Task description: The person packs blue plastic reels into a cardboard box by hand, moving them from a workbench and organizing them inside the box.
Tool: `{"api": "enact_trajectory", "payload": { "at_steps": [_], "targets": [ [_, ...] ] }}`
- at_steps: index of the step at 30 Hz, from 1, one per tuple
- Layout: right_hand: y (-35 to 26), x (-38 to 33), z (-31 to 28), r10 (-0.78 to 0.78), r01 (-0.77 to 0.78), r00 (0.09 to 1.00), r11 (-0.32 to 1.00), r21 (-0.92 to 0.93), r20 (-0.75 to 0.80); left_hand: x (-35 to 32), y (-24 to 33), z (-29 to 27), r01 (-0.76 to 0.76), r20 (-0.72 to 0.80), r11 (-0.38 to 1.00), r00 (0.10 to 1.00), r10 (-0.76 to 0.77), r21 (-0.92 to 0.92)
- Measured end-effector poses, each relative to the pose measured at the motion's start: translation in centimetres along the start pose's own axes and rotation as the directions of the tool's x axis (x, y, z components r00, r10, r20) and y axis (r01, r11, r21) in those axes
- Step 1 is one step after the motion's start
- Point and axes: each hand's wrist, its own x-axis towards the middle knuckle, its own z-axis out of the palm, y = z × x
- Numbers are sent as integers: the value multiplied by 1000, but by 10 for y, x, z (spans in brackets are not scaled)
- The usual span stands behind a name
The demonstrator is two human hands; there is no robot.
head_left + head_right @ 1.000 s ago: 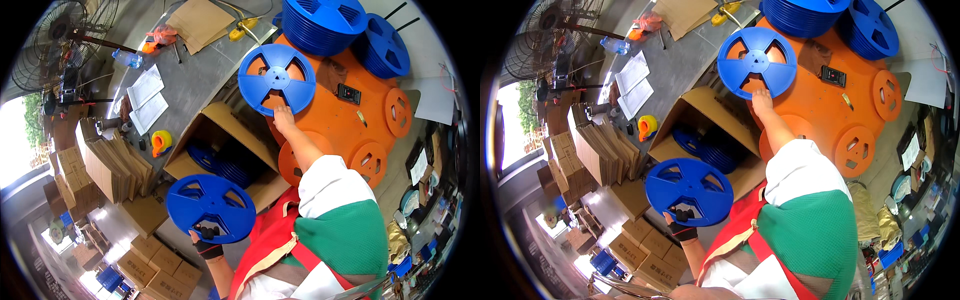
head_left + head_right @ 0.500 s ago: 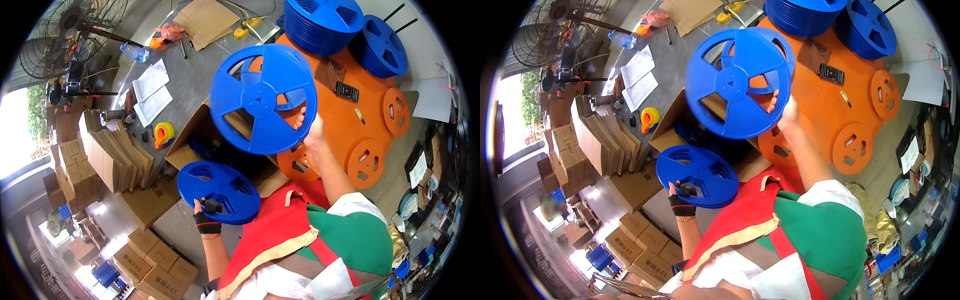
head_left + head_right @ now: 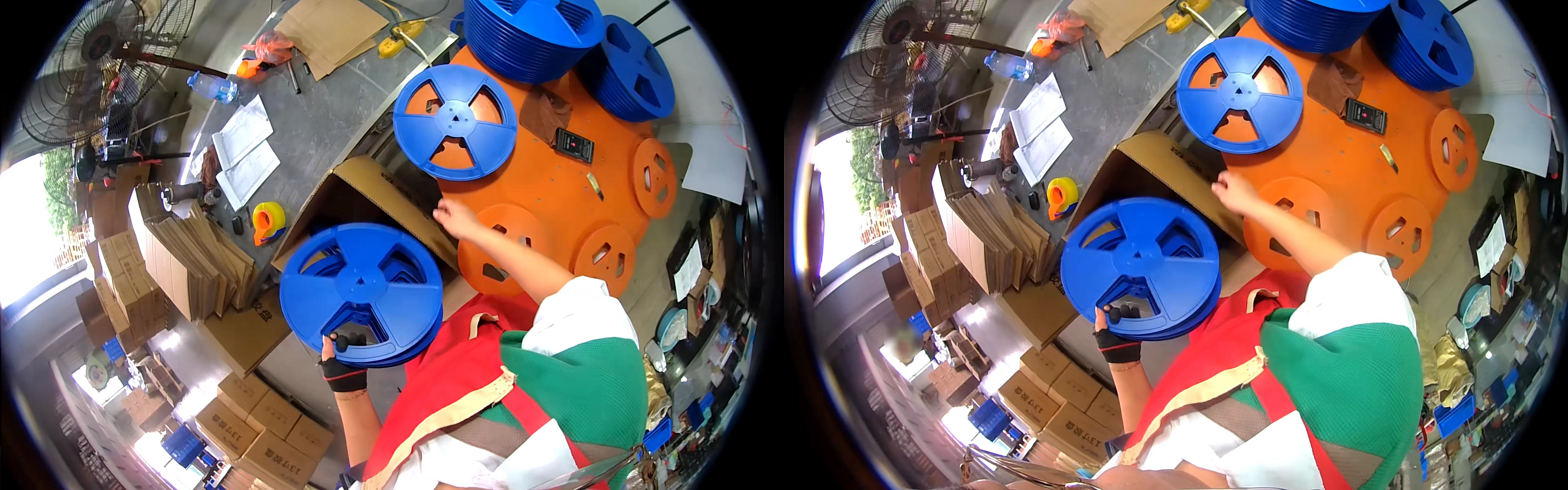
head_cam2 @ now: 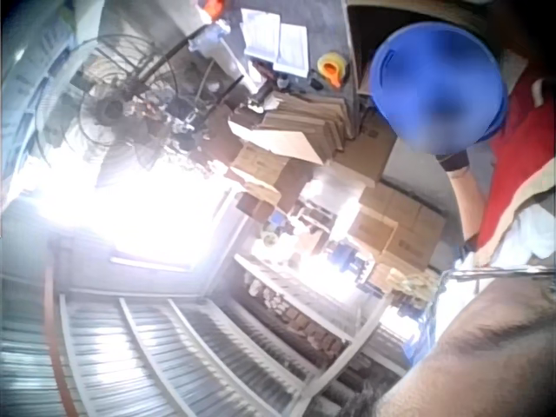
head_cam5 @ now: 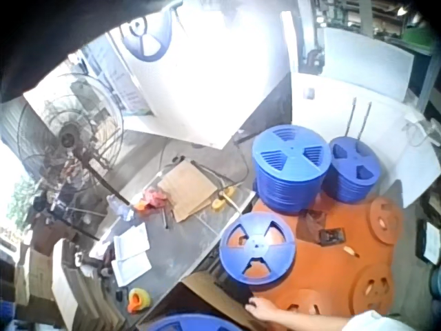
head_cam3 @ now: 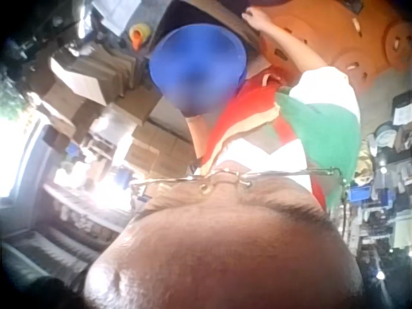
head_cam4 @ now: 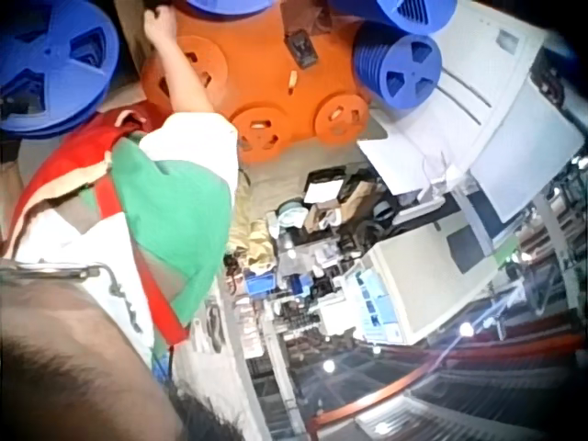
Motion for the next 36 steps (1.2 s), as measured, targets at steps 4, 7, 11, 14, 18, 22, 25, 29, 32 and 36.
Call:
{"api": "enact_trajectory", "payload": {
  "at_steps": [4,7,11,14,18,22,25,29,32,36],
  "targets": [
    [9,56,-31,-177,48,949,899,-435,-262,-7,-13,16,6,-200,996,980,11,84],
    [13,64,-33,-124,-26,967,822,-568,-224,-4,-11,-9,29,-133,1000,991,-29,-5],
    [-7,45,-44,-173,-5,952,815,-580,-251,-3,-7,-25,55,-194,998,979,-59,-26],
    [-34,11,-59,-433,220,797,858,-465,-422,-3,-8,-24,61,-165,996,984,-70,-62],
    [-65,-41,-89,-428,501,580,858,-110,-693,2,-11,-20,48,-161,997,986,-38,59],
    [-70,-77,-114,239,287,909,236,928,-342,12,-12,-17,72,-2,995,997,-72,66],
    [-46,-88,-90,244,111,966,-108,988,-82,17,-13,0,90,22,990,995,-92,105],
    [-28,-103,-47,67,-340,918,-370,865,390,8,-17,43,67,-131,993,990,-53,101],
    [-35,-105,-25,81,-572,813,-78,817,577,22,-11,23,108,364,994,925,-107,16],
    [22,-48,18,219,-277,960,840,468,174,12,-3,10,67,30,992,997,-70,105]
  ]
}}
